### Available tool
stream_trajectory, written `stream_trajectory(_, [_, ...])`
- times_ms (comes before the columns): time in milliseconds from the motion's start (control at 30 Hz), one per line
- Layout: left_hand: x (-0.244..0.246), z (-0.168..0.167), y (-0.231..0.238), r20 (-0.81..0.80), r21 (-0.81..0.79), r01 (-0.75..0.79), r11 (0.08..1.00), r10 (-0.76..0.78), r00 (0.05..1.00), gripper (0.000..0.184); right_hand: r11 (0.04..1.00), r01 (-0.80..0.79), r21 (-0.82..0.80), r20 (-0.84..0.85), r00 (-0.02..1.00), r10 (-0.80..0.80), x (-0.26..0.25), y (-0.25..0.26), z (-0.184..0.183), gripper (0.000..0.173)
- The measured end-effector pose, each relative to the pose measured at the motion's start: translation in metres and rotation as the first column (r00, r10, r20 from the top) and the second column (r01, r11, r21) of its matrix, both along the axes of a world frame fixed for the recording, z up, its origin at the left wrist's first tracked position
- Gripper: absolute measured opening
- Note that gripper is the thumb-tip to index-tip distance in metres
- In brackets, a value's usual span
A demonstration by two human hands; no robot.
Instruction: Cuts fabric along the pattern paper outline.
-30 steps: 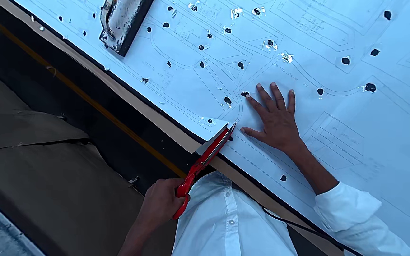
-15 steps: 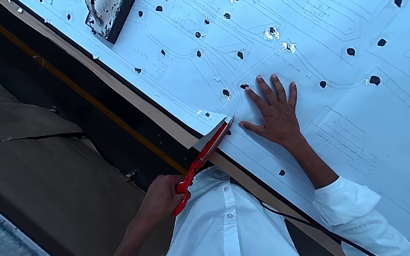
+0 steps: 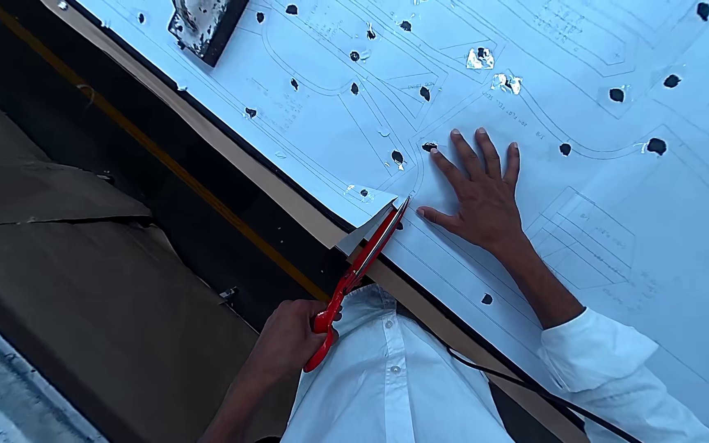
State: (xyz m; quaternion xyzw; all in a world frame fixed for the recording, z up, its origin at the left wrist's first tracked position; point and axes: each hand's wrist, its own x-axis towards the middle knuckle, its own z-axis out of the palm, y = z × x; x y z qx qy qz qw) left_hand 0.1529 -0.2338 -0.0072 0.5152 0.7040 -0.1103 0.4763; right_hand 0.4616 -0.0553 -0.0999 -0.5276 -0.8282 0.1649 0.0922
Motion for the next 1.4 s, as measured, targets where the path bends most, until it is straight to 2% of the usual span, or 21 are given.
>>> stream_trajectory(267, [0.015,0.004,-0.006,-0.031,-0.033,-0.021,0.999,0.02,0.999,0.012,1.0,0.002,0.005,-0.003,1.0,-0.002,0.0,0.0,0.0,0.094])
stream_trajectory(633, [0.023,0.01,-0.001,0.01,-0.047,-0.069,0.997,0.069,0.998,0.008,1.0,-0.004,0.029,-0.002,1.0,0.004,0.002,0.001,-0.002,0.094])
stream_trajectory(1000, [0.023,0.011,0.008,-0.033,-0.041,0.018,0.999,-0.019,0.999,0.007,0.999,-0.007,0.036,0.033,0.999,0.006,0.002,0.001,-0.002,0.096])
stream_trajectory(1400, [0.025,0.006,0.005,0.006,-0.034,-0.031,0.999,0.031,1.0,0.007,0.999,-0.011,0.047,0.035,0.999,0.01,0.0,0.001,0.0,0.095])
